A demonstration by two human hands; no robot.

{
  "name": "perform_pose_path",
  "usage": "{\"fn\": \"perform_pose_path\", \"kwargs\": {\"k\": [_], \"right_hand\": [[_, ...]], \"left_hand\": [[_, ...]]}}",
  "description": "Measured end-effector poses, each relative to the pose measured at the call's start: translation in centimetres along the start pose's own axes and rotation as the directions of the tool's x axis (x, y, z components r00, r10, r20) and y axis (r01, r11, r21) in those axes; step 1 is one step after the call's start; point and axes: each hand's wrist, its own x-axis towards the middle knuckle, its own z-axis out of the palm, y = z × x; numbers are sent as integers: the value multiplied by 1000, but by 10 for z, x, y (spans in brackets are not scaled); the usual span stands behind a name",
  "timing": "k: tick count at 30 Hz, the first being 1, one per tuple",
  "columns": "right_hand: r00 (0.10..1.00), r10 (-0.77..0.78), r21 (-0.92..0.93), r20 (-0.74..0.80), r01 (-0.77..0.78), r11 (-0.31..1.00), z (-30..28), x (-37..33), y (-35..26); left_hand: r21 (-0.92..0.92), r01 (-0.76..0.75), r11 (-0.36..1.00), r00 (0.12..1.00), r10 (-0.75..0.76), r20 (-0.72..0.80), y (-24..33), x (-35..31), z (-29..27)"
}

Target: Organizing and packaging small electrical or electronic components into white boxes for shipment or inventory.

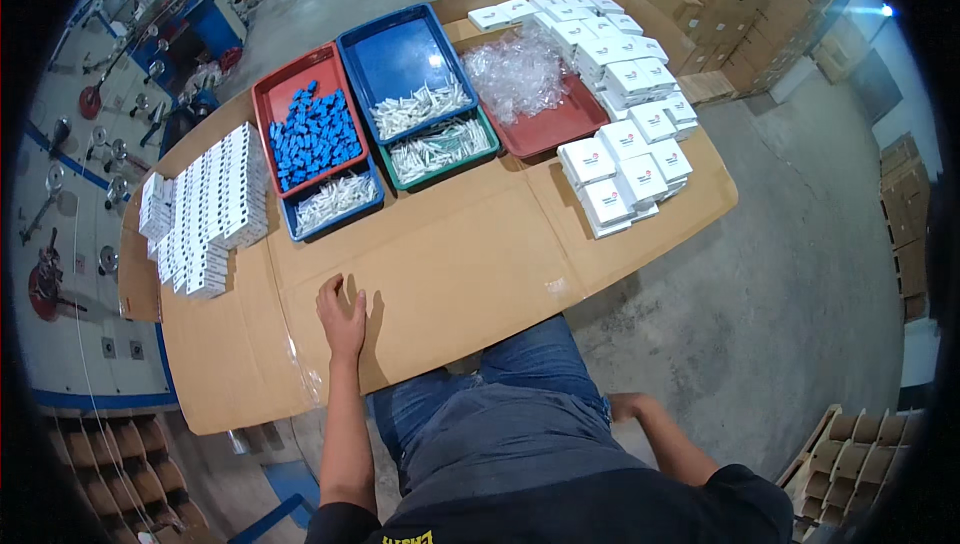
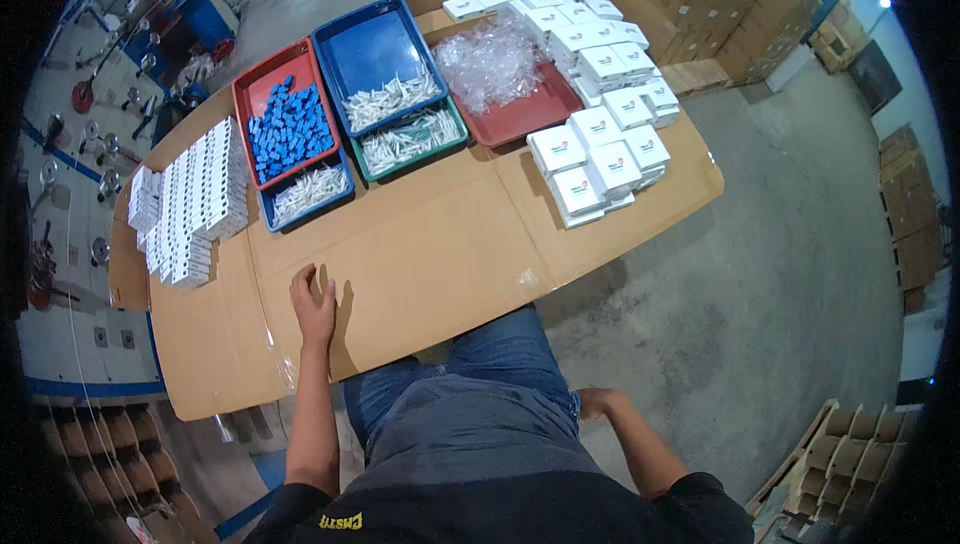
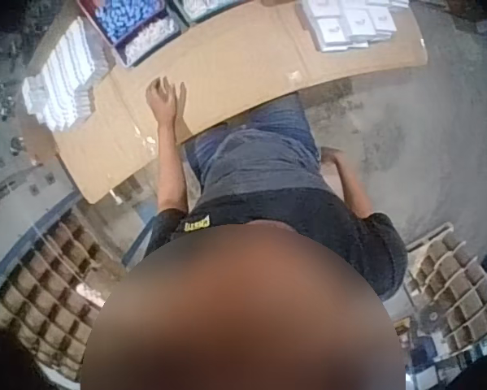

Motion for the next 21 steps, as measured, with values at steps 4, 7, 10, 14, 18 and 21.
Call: {"fn": "perform_pose_path", "kwargs": {"k": [4, 7, 10, 14, 18, 21], "right_hand": [[999, -46, 331, 20, 37, 943, -53, -28, -27], [1000, -9, 403, 22, 0, 915, -92, -73, -70], [985, -65, 405, -158, 125, 906, -135, -103, -108], [639, -330, 115, -695, 551, 826, -194, -133, -121], [359, -336, -103, -871, 534, 839, -273, -155, -125], [164, -351, -255, -922, 424, 869, -339, -181, -156]], "left_hand": [[-3, 54, 999, 997, -54, -52, 17, -12, 5], [-19, -17, 1000, 999, 17, -35, 58, -30, 34], [-129, -70, 989, 997, 74, 26, 95, -49, 54], [-146, -135, 980, 975, 158, 158, 111, -44, 58], [-110, -70, 991, 987, 85, 136, 111, -41, 61], [-20, -104, 994, 981, 105, 161, 118, -38, 59]]}}
